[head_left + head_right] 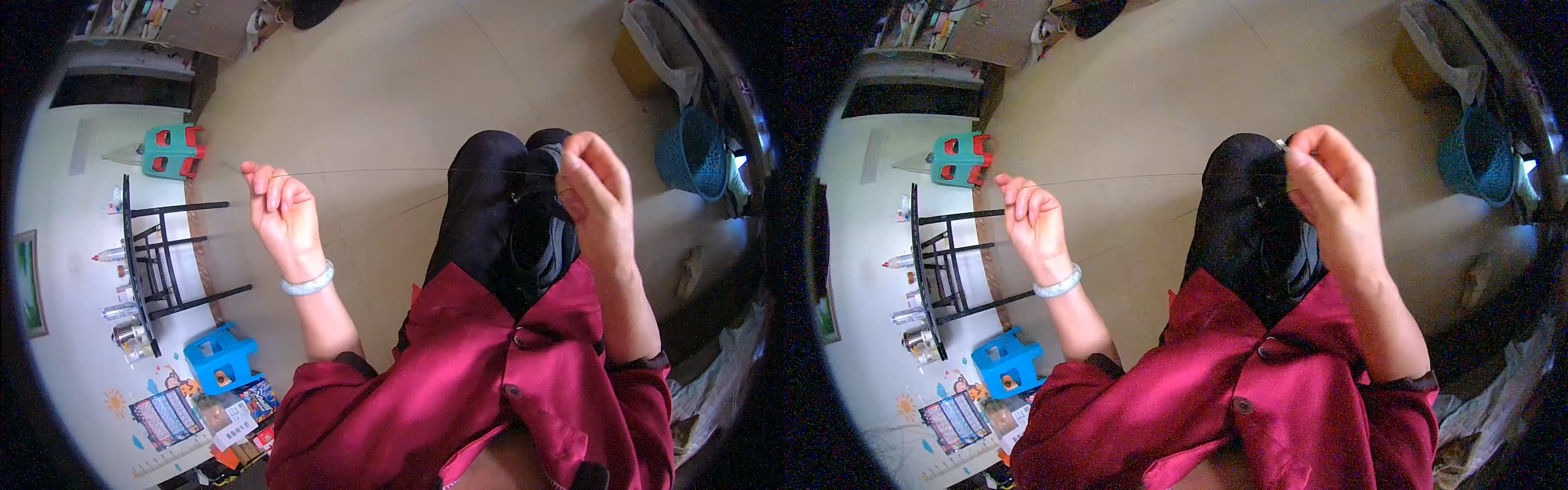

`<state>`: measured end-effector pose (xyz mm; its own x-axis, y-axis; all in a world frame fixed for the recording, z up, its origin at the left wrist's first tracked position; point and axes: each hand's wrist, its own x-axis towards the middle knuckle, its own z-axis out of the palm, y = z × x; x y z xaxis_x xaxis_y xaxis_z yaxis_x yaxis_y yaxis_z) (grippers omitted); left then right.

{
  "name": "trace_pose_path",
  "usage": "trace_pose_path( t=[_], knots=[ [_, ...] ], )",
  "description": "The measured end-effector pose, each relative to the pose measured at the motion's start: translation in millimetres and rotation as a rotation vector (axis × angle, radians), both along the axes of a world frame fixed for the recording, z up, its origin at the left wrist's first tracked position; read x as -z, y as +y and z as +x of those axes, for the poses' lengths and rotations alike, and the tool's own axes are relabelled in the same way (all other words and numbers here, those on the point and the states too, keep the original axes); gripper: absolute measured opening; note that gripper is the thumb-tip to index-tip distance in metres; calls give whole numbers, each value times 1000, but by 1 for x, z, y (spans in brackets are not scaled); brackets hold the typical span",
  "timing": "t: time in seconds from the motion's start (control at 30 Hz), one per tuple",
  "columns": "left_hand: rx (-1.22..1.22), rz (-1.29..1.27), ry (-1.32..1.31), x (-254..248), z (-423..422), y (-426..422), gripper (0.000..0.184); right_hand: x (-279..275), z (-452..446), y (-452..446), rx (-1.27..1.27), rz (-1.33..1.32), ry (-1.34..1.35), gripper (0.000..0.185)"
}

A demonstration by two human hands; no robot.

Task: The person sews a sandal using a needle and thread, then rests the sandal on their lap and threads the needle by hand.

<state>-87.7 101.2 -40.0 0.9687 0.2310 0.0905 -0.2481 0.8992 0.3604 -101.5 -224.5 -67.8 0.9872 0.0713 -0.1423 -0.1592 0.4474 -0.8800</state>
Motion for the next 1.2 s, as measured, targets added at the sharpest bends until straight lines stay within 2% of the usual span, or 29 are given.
trace_pose_path(
  t=[0.13,0.2,0.23,0.3,0.33,0.4,0.47,0.53,0.6,0.67,0.7,0.73,0.8,0.83,0.93,0.97,1.13,1.2],
  knots=[
    [-58,-48,107,41,1,39,16,-10,-1,-14,126,-88,-24,9],
    [-132,139,251,70,0,60,16,-12,-1,-21,146,-70,-66,10],
    [-127,131,257,90,-2,76,16,-14,0,-25,147,-48,-67,9],
    [-255,609,579,124,-2,101,21,-19,2,-29,134,-25,-82,8],
    [-237,607,576,112,4,79,21,-21,2,-27,150,-32,-80,8],
    [-301,1307,671,84,12,19,36,-28,3,-20,98,-34,-19,8],
    [-129,1526,219,37,15,-51,45,-32,3,-15,-30,-78,-20,12],
    [187,1371,-264,4,18,-107,46,-42,4,-11,-115,-34,-46,11],
    [357,1492,-438,2,12,-146,55,-51,3,-8,-57,-54,-107,10],
    [714,1408,-307,-1,14,-158,54,-50,9,-15,94,-77,-153,13],
    [710,1396,-352,7,15,-156,37,-56,11,-21,170,-87,-108,13],
    [720,1394,-361,5,15,-150,37,-48,16,-36,157,-32,-143,10],
    [796,1222,-96,-3,9,-128,26,-33,24,-58,252,-38,-156,10],
    [696,1192,-97,0,7,-120,23,-25,27,-70,286,-38,-146,11],
    [469,1126,19,5,1,-91,27,4,35,-99,396,12,-90,10],
    [427,1158,73,3,-2,-83,29,14,35,-108,359,38,-91,9],
    [325,1171,226,-3,-10,-68,26,42,34,-114,334,54,-13,8],
    [351,962,231,-3,-11,-71,24,45,31,-110,366,2,42,8]
  ],
)
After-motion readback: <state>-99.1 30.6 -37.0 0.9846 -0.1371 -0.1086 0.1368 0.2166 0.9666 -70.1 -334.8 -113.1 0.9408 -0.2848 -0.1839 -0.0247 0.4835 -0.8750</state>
